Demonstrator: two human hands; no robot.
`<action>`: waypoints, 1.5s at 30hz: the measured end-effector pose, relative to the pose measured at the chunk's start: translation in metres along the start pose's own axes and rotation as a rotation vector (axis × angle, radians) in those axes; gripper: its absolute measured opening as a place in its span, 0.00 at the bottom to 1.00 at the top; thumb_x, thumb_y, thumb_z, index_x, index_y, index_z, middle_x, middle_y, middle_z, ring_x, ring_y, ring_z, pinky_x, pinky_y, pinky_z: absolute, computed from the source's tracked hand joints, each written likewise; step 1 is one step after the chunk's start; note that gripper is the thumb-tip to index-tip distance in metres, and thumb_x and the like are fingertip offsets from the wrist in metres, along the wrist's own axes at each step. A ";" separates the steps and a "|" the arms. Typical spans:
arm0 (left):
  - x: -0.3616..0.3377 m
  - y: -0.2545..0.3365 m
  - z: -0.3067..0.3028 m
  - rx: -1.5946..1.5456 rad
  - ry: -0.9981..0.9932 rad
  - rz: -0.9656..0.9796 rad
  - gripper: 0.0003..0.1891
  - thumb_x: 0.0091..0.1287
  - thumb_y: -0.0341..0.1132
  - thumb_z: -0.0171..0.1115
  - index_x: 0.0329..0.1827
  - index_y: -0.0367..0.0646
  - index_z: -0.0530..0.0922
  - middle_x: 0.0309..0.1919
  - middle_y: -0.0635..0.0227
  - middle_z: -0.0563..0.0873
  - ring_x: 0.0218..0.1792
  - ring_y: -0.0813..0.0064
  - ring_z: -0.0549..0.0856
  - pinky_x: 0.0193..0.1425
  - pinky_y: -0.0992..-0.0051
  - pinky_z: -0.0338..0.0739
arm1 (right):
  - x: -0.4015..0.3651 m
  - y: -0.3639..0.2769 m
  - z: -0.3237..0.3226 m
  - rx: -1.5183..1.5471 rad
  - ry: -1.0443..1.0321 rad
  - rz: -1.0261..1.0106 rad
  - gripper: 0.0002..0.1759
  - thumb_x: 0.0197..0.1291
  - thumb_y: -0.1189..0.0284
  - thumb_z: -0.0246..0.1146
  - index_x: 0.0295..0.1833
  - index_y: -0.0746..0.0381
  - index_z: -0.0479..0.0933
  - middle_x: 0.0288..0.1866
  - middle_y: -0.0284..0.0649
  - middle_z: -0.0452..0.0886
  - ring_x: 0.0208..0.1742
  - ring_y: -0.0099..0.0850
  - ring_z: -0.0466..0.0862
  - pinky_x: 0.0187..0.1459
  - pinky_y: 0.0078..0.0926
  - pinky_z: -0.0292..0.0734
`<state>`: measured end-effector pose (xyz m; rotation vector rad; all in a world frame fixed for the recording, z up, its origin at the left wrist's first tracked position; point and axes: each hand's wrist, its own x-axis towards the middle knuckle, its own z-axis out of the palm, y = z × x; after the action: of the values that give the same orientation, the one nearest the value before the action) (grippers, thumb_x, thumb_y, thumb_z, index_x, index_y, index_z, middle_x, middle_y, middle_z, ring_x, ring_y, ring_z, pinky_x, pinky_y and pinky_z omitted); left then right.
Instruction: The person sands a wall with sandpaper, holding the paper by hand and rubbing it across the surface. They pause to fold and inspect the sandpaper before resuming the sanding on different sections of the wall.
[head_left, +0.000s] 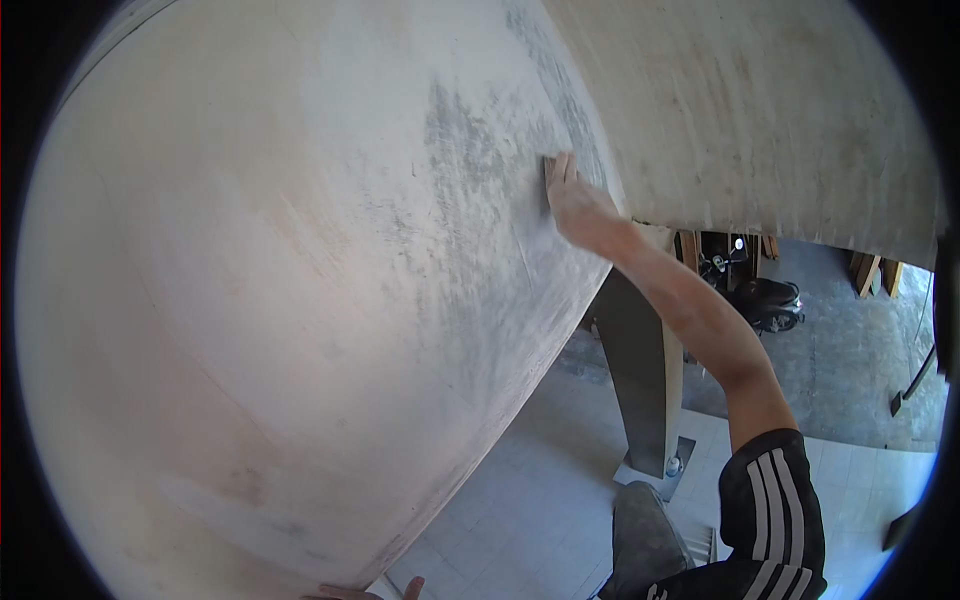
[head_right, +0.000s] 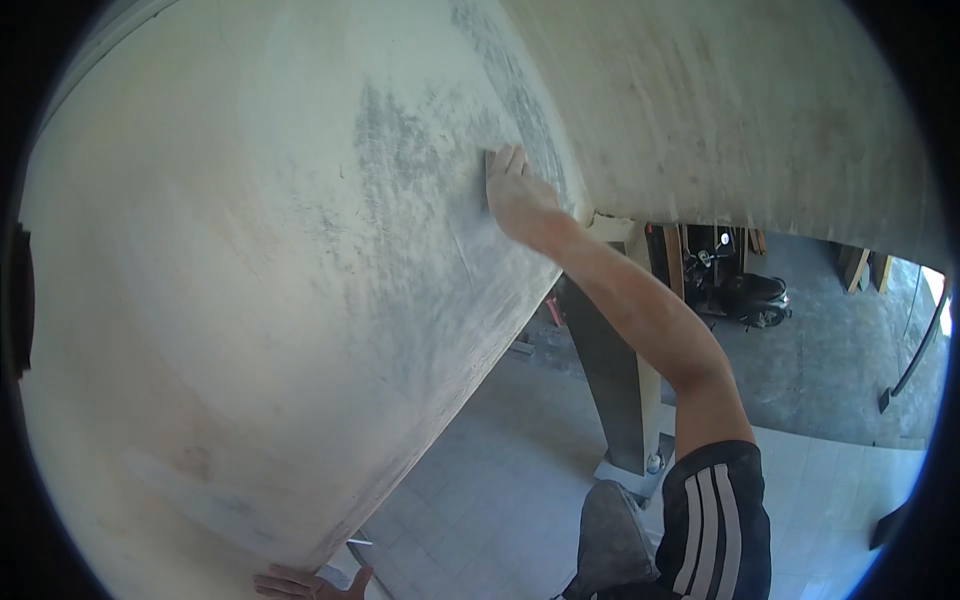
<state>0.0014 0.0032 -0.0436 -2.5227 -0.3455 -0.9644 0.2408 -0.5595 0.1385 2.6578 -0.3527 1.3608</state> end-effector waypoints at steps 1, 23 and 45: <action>0.000 -0.001 -0.001 0.003 0.001 0.006 0.80 0.38 0.86 0.57 0.76 0.23 0.37 0.71 0.16 0.37 0.72 0.18 0.38 0.69 0.26 0.45 | 0.008 0.010 -0.006 0.059 0.040 0.083 0.30 0.69 0.75 0.47 0.71 0.82 0.49 0.68 0.72 0.61 0.68 0.56 0.70 0.62 0.43 0.75; 0.001 -0.009 0.010 0.084 0.094 0.087 0.81 0.35 0.87 0.57 0.77 0.28 0.37 0.67 0.09 0.39 0.70 0.12 0.40 0.64 0.22 0.51 | 0.095 -0.003 -0.096 -0.131 0.291 -0.049 0.30 0.66 0.79 0.49 0.69 0.85 0.53 0.67 0.71 0.65 0.68 0.52 0.73 0.64 0.33 0.74; 0.002 -0.009 -0.019 -0.205 -0.243 0.041 0.65 0.52 0.76 0.59 0.79 0.38 0.41 0.67 0.21 0.45 0.71 0.24 0.42 0.68 0.28 0.46 | -0.023 -0.103 -0.124 -0.416 0.244 -0.295 0.33 0.65 0.80 0.51 0.71 0.84 0.51 0.73 0.71 0.56 0.73 0.53 0.66 0.73 0.33 0.63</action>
<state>-0.0115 0.0025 -0.0262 -2.8307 -0.2772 -0.7097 0.1584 -0.4289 0.1914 2.0859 -0.1795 1.3262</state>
